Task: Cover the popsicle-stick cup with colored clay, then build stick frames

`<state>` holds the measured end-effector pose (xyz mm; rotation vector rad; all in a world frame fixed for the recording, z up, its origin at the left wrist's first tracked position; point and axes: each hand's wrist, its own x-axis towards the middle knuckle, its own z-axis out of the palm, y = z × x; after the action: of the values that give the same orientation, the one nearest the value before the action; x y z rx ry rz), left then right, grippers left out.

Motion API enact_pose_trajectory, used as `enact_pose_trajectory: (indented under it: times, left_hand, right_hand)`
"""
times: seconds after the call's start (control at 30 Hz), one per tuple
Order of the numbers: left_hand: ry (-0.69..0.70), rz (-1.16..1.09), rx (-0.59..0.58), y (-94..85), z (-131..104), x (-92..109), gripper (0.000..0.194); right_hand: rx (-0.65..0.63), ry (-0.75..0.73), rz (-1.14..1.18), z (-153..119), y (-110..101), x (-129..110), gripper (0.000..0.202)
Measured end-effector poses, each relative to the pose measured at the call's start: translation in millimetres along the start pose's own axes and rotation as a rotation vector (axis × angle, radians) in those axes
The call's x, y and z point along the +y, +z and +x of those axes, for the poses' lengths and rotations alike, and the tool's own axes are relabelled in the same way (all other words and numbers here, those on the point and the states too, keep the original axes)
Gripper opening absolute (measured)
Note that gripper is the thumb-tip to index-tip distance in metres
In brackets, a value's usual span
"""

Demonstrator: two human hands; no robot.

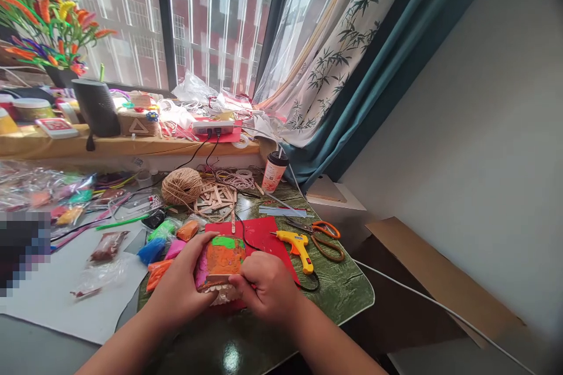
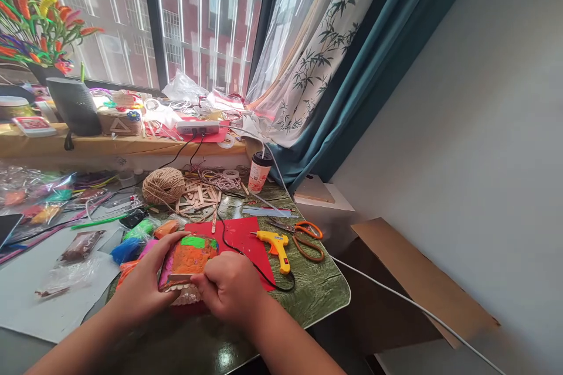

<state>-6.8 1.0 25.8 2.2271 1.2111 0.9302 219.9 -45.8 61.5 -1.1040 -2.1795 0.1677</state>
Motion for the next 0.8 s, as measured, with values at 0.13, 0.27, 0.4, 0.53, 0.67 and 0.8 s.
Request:
enact_pose_trajectory:
  times: [0.13, 0.27, 0.4, 0.53, 0.67, 0.8]
  left_hand:
    - [0.031, 0.01, 0.025, 2.4, -0.3, -0.3, 0.08]
    - [0.048, 0.01, 0.045, 2.5, -0.6, -2.0, 0.079]
    - [0.07, 0.027, 0.045, 0.9, -1.2, -0.8, 0.075]
    - [0.103, 0.078, 0.068, 0.0, -1.8, 3.0, 0.082]
    - [0.211, 0.159, 0.095, 0.1, -1.1, 5.7, 0.088]
    - [0.263, 0.176, 0.105, -1.8, 0.0, 7.8, 0.09]
  right_hand:
    - [0.016, -0.08, -0.042, 0.4, -8.6, 2.6, 0.058]
    - [0.027, -0.144, -0.058, -3.1, -6.2, 2.1, 0.056]
    - [0.025, -0.11, -0.051, -6.4, -0.9, -1.5, 0.052]
    - [0.073, 0.145, 0.182, -9.0, -4.3, -4.9, 0.051]
    - [-0.013, 0.546, 0.438, -7.0, -8.5, -6.2, 0.057]
    - [-0.11, 0.569, 0.391, -3.4, -6.6, -6.3, 0.058]
